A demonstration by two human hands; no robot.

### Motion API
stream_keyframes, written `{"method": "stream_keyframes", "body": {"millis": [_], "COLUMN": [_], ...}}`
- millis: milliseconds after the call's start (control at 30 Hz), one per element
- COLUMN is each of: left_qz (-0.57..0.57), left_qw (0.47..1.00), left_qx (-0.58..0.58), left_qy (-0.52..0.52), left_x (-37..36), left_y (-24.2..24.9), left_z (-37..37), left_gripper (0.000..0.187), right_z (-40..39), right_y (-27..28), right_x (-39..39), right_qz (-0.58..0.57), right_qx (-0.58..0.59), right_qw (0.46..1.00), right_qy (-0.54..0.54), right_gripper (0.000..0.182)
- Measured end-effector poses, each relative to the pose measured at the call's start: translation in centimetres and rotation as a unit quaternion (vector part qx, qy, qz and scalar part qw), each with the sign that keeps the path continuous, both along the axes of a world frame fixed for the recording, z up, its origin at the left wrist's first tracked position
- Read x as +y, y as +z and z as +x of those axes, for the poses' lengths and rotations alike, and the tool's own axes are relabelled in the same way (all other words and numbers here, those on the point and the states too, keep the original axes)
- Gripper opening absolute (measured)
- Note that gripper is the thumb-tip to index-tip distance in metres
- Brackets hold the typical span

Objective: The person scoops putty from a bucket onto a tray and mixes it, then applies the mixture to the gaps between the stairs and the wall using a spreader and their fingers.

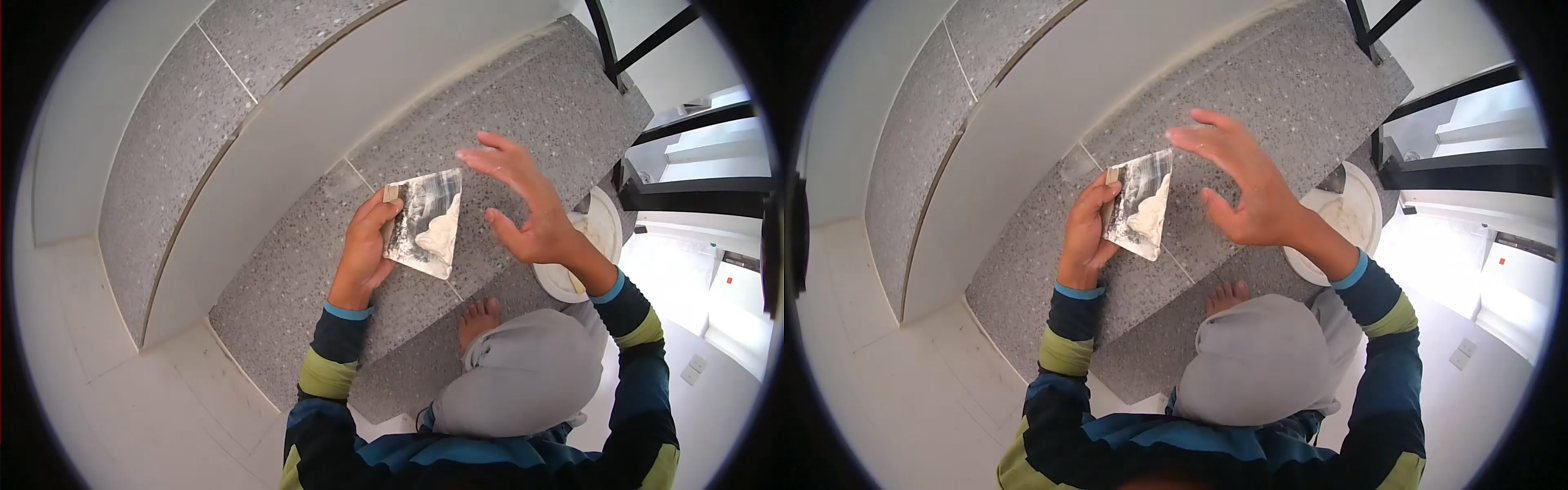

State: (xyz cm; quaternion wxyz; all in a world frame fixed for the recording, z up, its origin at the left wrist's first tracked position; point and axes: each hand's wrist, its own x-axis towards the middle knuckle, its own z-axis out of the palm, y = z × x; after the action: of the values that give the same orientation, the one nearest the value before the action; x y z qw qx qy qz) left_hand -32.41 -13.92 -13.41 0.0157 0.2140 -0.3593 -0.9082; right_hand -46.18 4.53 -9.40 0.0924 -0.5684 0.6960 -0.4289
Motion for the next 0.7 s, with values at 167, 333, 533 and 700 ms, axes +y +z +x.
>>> {"method": "stream_keyframes", "body": {"millis": [167,333,533,700], "left_qz": [-0.038,-0.048,-0.051,0.003], "left_qw": [0.999,0.998,0.998,0.999], "left_qx": [0.000,-0.016,-0.035,0.000], "left_qy": [-0.019,-0.031,-0.022,0.034], "left_x": [0.0,0.5,0.8,0.3], "left_y": [0.5,0.8,0.1,-1.2], "left_z": [-1.2,-2.4,-3.9,-5.2], "left_gripper": [0.033,0.029,0.030,0.033], "right_z": [-0.1,-0.8,-2.1,-6.9], "right_y": [0.3,0.1,-1.0,-3.2], "right_x": [0.4,0.7,0.9,0.3], "right_qz": [-0.001,0.020,0.032,-0.129], "right_qx": [-0.010,0.009,0.054,-0.388], "right_qw": [0.999,0.999,0.996,0.903], "right_qy": [-0.053,-0.049,-0.061,-0.129], "right_gripper": [0.052,0.048,0.041,0.030]}}
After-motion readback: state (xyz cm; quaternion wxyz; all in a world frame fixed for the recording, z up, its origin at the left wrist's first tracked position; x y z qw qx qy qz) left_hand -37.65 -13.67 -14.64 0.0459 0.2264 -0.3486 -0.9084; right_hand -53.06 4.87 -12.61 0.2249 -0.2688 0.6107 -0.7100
